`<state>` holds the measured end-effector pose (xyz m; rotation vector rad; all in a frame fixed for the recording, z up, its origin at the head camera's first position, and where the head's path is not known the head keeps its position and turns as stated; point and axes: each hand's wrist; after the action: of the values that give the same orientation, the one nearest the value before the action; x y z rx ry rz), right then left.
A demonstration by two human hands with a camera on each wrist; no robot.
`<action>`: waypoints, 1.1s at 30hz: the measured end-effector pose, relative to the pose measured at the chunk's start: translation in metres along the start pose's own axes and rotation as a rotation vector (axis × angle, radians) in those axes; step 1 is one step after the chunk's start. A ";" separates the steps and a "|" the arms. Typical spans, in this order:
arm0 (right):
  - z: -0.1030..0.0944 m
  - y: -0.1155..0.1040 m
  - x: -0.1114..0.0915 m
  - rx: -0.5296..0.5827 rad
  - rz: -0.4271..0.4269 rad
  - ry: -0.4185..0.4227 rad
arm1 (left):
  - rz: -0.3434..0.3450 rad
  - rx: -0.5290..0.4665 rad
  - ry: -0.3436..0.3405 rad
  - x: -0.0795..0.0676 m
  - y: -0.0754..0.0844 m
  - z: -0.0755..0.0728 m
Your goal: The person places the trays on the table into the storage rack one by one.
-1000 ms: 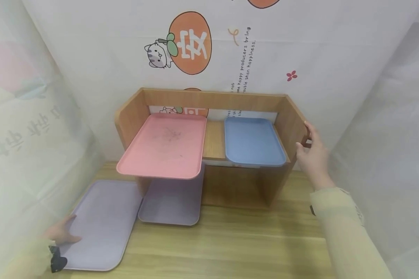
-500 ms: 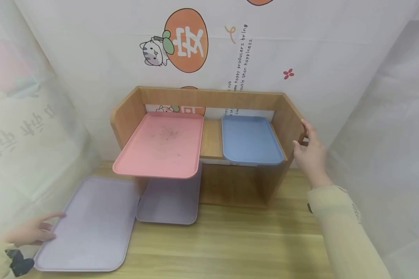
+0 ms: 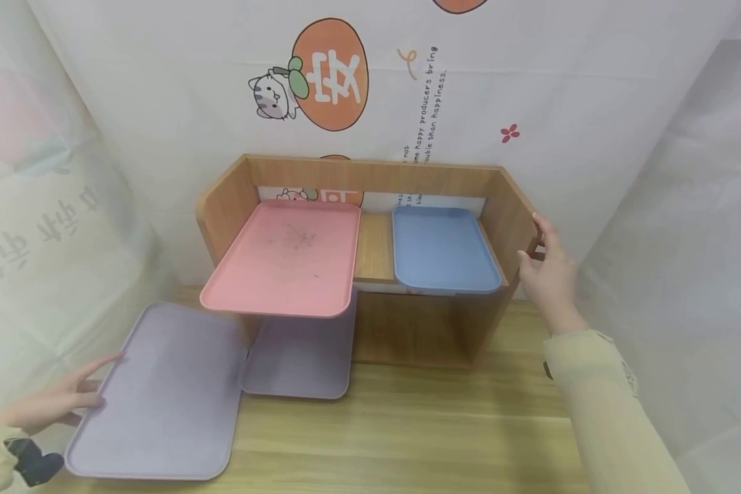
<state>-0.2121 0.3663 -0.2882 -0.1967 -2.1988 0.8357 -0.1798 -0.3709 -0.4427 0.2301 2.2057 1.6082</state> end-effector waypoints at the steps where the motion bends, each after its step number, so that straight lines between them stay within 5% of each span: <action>1: 0.000 0.000 0.000 -0.003 -0.001 0.000 | -0.008 0.022 0.015 0.000 0.002 0.002; 8: 0.001 -0.001 0.000 -0.005 0.002 -0.017 | 0.008 0.061 0.045 0.002 0.009 0.013; 18: 0.001 -0.001 0.000 0.001 0.012 -0.031 | 0.043 -0.122 -0.019 0.007 0.012 0.017; 33: 0.002 0.001 0.001 -0.015 0.018 -0.045 | 0.077 -0.243 -0.048 0.004 0.009 0.013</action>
<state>-0.2141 0.3658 -0.2895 -0.2073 -2.2495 0.8413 -0.1793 -0.3550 -0.4381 0.2830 1.9649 1.8731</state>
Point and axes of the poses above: each hand's wrist, its own x-axis towards the middle knuckle, its own z-axis out of the palm, y = z × x, and after that the axes turned 14 degrees about y, right-handed
